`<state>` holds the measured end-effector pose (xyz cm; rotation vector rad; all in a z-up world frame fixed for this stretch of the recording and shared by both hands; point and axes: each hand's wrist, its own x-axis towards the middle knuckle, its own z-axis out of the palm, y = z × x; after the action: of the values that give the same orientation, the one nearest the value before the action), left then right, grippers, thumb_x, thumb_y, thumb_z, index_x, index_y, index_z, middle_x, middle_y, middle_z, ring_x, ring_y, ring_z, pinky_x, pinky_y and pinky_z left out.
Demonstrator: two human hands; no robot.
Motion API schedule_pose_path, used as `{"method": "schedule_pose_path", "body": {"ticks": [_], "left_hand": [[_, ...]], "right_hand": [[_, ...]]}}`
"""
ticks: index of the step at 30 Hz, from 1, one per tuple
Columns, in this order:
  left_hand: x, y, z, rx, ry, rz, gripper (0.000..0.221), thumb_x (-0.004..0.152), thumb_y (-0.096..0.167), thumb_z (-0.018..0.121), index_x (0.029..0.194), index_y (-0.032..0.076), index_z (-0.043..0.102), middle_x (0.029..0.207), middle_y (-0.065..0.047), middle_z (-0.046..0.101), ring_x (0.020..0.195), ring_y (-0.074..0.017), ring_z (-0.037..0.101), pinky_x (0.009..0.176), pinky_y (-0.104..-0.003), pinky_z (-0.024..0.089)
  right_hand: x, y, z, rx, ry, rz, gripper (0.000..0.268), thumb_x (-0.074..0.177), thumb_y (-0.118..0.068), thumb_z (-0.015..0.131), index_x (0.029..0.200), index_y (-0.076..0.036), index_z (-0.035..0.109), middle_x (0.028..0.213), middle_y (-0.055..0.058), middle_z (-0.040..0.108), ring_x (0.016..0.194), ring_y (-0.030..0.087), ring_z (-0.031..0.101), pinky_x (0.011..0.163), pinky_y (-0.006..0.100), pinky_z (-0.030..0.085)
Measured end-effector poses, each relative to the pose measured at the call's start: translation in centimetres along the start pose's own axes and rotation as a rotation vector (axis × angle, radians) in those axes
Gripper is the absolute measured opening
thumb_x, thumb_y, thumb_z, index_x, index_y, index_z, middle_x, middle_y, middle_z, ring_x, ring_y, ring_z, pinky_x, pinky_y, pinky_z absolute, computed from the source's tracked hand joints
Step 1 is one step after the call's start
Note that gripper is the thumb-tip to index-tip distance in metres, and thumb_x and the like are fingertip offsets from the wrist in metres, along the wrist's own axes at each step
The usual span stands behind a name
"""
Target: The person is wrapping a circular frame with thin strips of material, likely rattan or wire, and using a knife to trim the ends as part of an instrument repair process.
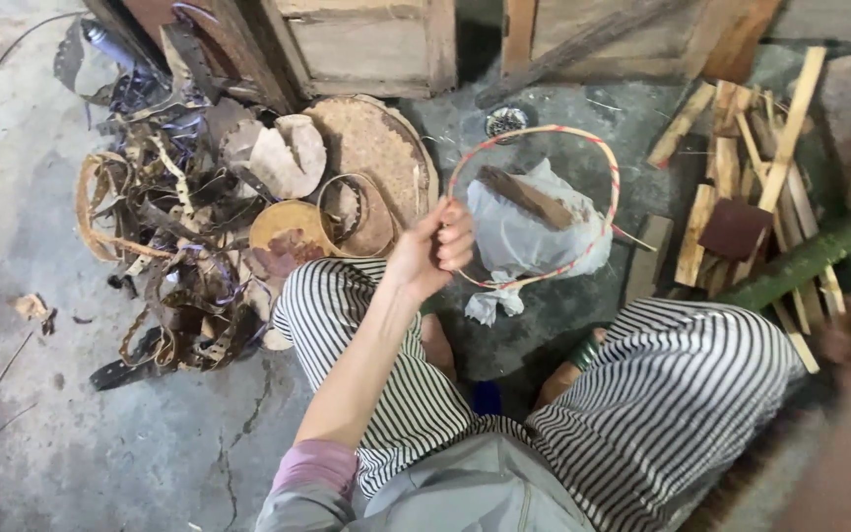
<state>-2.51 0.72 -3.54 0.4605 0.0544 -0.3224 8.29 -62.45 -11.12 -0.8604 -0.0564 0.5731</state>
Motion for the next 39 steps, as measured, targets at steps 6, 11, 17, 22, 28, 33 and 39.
{"method": "schedule_pose_path", "body": {"ticks": [6, 11, 17, 22, 28, 33, 39], "left_hand": [[-0.1, 0.1, -0.4, -0.049, -0.061, -0.052, 0.031, 0.109, 0.038, 0.043, 0.084, 0.021, 0.035, 0.067, 0.011, 0.019, 0.051, -0.0037, 0.023, 0.043, -0.018, 0.025], [0.1, 0.2, 0.3, -0.004, -0.022, -0.057, 0.043, 0.108, 0.05, 0.041, 0.076, 0.022, 0.033, 0.064, 0.01, 0.019, 0.049, -0.0052, 0.021, 0.043, -0.02, 0.025], [1.0, -0.3, -0.1, 0.001, 0.065, -0.084, 0.045, 0.105, 0.054, 0.046, 0.075, 0.022, 0.035, 0.062, 0.009, 0.019, 0.047, -0.0083, 0.02, 0.043, -0.024, 0.024], [0.7, -0.2, -0.2, 0.006, 0.132, -0.093, 0.047, 0.103, 0.057, 0.047, 0.074, 0.023, 0.035, 0.061, 0.009, 0.018, 0.047, -0.0081, 0.019, 0.043, -0.024, 0.023], [1.0, 0.2, -0.3, 0.065, 0.243, -0.053, 0.049, 0.104, 0.058, 0.046, 0.072, 0.023, 0.034, 0.06, 0.009, 0.019, 0.047, -0.0087, 0.018, 0.043, -0.025, 0.022], [1.8, -0.1, 0.0, 0.078, 0.281, -0.068, 0.05, 0.102, 0.059, 0.05, 0.071, 0.024, 0.035, 0.06, 0.009, 0.019, 0.046, -0.0095, 0.02, 0.043, -0.025, 0.023], [2.6, -0.7, -0.4, 0.071, 0.245, -0.057, 0.048, 0.105, 0.057, 0.048, 0.072, 0.023, 0.036, 0.061, 0.01, 0.02, 0.047, -0.0079, 0.02, 0.044, -0.024, 0.023]], "right_hand": [[-0.3, 11.5, -2.3, -0.27, 0.353, -0.033, 0.053, 0.111, -0.037, 0.08, 0.147, -0.007, 0.055, 0.1, 0.015, 0.064, 0.074, 0.023, 0.059, 0.078, 0.049, 0.057], [0.5, 21.1, -5.1, -0.474, 0.692, -0.018, 0.051, 0.109, -0.044, 0.079, 0.139, -0.007, 0.061, 0.102, 0.019, 0.067, 0.081, 0.027, 0.063, 0.075, 0.046, 0.057], [0.8, 30.1, -16.4, -0.715, 1.068, 0.055, 0.052, 0.107, -0.054, 0.078, 0.13, -0.008, 0.07, 0.105, 0.022, 0.072, 0.091, 0.032, 0.069, 0.07, 0.042, 0.057], [1.4, 26.8, -12.6, -0.907, 1.021, 0.247, 0.045, 0.1, -0.051, 0.079, 0.112, -0.008, 0.075, 0.087, 0.022, 0.071, 0.066, 0.033, 0.068, 0.048, 0.042, 0.056], [3.7, 21.4, -5.9, -1.097, 0.783, 0.419, 0.039, 0.093, -0.04, 0.079, 0.097, -0.002, 0.076, 0.078, 0.024, 0.071, 0.053, 0.031, 0.064, 0.036, 0.037, 0.047], [4.5, 19.5, -4.9, -1.375, 0.659, 0.524, 0.052, 0.088, -0.051, 0.074, 0.113, -0.006, 0.078, 0.108, 0.021, 0.078, 0.104, 0.044, 0.072, 0.085, 0.054, 0.058], [3.4, 17.5, -4.4, -1.311, 0.692, 0.506, 0.064, 0.076, -0.042, 0.088, 0.102, 0.003, 0.052, 0.076, 0.024, 0.07, 0.053, 0.033, 0.07, 0.054, 0.042, 0.057]]}}
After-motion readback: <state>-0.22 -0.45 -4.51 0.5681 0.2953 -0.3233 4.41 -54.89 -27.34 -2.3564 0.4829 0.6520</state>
